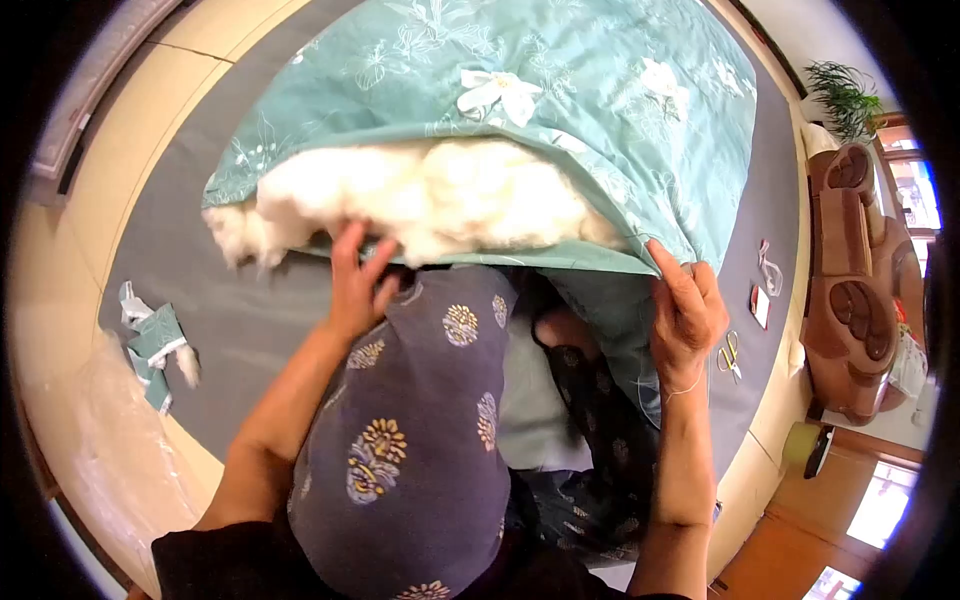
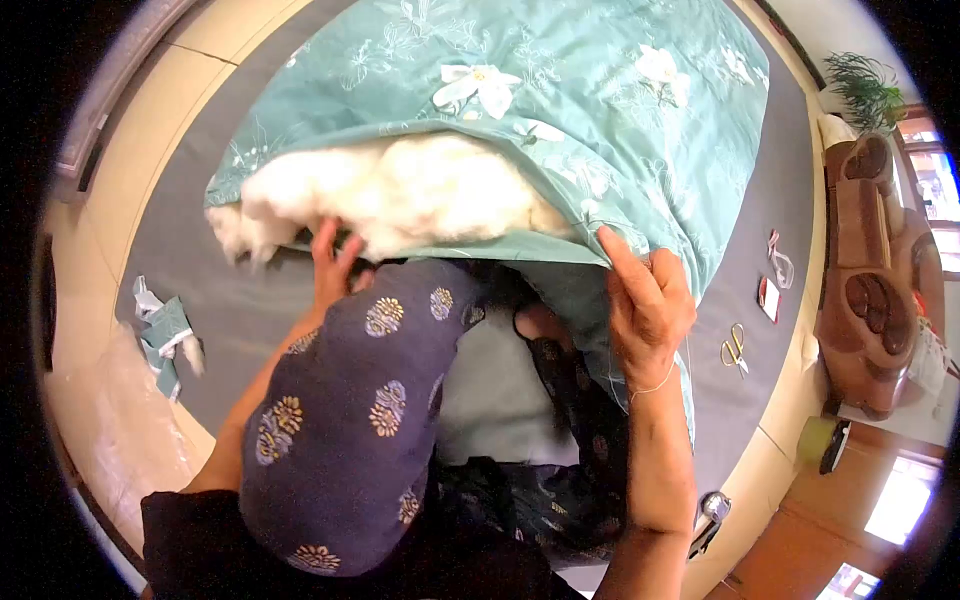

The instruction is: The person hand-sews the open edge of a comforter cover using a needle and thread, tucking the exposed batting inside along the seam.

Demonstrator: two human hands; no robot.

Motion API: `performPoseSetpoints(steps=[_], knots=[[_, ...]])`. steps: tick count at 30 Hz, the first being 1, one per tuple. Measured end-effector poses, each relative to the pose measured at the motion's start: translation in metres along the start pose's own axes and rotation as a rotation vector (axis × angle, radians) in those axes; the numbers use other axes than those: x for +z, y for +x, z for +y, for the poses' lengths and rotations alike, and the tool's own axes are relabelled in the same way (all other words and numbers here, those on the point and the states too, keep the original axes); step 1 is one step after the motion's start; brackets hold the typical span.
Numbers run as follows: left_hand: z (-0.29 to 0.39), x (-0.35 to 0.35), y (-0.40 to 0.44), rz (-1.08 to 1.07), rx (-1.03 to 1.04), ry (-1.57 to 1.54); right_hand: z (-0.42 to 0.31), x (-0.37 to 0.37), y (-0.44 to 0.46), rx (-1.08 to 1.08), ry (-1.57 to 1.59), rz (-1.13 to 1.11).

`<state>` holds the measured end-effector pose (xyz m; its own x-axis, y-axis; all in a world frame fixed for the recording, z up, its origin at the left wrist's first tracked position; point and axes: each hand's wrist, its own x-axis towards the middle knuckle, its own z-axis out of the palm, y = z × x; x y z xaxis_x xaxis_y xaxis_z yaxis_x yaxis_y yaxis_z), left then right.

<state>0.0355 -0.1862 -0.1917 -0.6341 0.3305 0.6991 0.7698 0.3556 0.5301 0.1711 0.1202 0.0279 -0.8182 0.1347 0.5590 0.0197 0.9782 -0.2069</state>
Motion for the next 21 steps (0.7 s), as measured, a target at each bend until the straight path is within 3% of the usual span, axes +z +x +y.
performPoseSetpoints(steps=[1, 3, 5, 8, 11, 15, 16, 17, 18, 21], knots=[[-0.012, 0.012, 0.012, 0.119, -0.035, 0.019, -0.005, -0.004, -0.002, -0.009, -0.008, -0.03], [-0.039, 0.006, 0.062, 0.077, -0.019, 0.085, -0.011, -0.011, 0.0, 0.0, 0.022, -0.084], [-0.054, -0.016, 0.114, -0.122, -0.035, -0.154, -0.009, -0.017, 0.005, 0.019, 0.049, -0.114], [-0.074, -0.037, 0.175, -0.473, 0.027, -0.02, -0.009, -0.016, 0.009, 0.097, 0.109, -0.145], [-0.072, -0.034, 0.219, -0.887, -0.089, 0.082, -0.007, -0.007, 0.015, 0.214, 0.216, -0.192], [-0.004, -0.032, 0.2, -0.507, 0.088, 0.296, 0.007, -0.002, 0.022, 0.377, 0.403, -0.189], [0.023, -0.027, 0.189, -0.454, 0.062, 0.171, 0.011, -0.002, 0.022, 0.391, 0.414, -0.186], [0.043, -0.013, 0.18, -0.267, 0.225, 0.015, 0.014, -0.003, 0.022, 0.404, 0.427, -0.182], [0.045, 0.003, 0.168, -0.154, 0.362, -0.141, 0.015, -0.005, 0.024, 0.413, 0.411, -0.202], [0.04, 0.048, 0.154, 0.022, 0.519, -0.42, 0.017, -0.002, 0.024, 0.395, 0.437, -0.177]])
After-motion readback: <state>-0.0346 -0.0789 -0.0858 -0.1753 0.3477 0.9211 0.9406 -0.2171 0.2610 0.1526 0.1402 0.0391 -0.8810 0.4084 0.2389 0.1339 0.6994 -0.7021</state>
